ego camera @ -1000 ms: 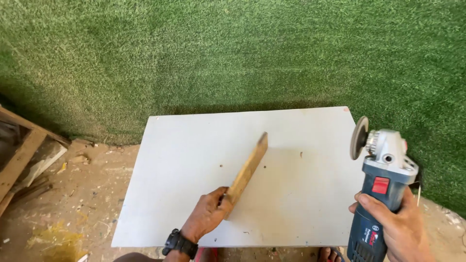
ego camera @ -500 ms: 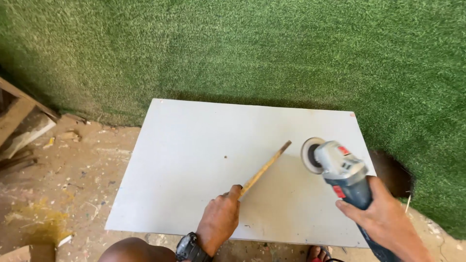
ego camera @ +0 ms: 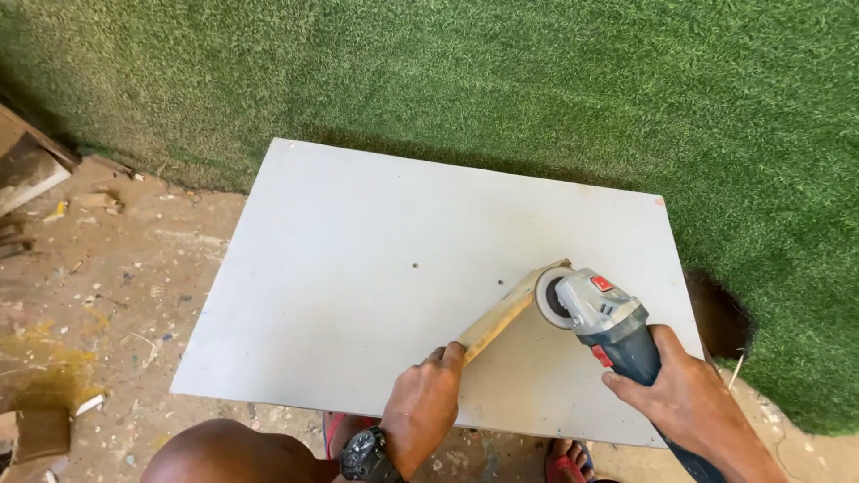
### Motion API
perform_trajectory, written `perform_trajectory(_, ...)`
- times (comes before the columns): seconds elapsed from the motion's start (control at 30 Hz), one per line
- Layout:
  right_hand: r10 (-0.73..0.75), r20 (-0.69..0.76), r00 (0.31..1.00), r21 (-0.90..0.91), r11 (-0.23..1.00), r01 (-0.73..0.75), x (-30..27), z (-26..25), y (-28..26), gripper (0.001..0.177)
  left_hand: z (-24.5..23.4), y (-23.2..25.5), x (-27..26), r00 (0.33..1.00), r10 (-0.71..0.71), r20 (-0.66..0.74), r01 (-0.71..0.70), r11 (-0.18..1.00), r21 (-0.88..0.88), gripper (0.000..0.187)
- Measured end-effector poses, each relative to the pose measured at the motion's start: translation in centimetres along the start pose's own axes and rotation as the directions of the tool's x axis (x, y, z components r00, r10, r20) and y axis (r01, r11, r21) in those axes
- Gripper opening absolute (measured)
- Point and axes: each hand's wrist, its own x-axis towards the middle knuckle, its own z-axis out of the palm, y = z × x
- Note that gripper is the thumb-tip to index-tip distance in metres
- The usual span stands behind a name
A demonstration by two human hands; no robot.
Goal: Sanding the surfaces and edges of a wooden plank using an angle grinder
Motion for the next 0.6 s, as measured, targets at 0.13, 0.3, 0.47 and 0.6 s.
perform_trajectory(0.13, -0.001, -0.010, 1.000, 0.022, 1.000, 0.001, 0.9, -1.3, -0.5, 0.067, 0.0, 0.4, 0.0, 0.998, 0.051, -0.023, -0.050, 0.998, 0.049, 0.059)
perform_trajectory(0.3, 0.044, -0.007, 0.999, 0.064, 0.997, -0.043, 2.2, -2.3, -0.4, 0.072, -0.2, 0.6, -0.2, 0.999, 0.046, -0.028, -0.047, 0.998, -0.034, 0.055)
perform_trajectory(0.47, 0.050, 0.024, 0.998, 0.121, 0.991, -0.052, 1.8, -2.4, -0.6, 0.075, -0.7, 0.8, 0.1, 0.998, 0.053, -0.020, -0.054, 0.998, -0.029, 0.060)
perform_trajectory(0.6, -0.018, 0.062, 0.998, 0.038, 0.999, 0.016, 0.7, -1.3, -1.1, 0.066, -0.1, 0.4, 0.4, 0.996, 0.066, -0.066, -0.067, 0.998, -0.013, 0.062)
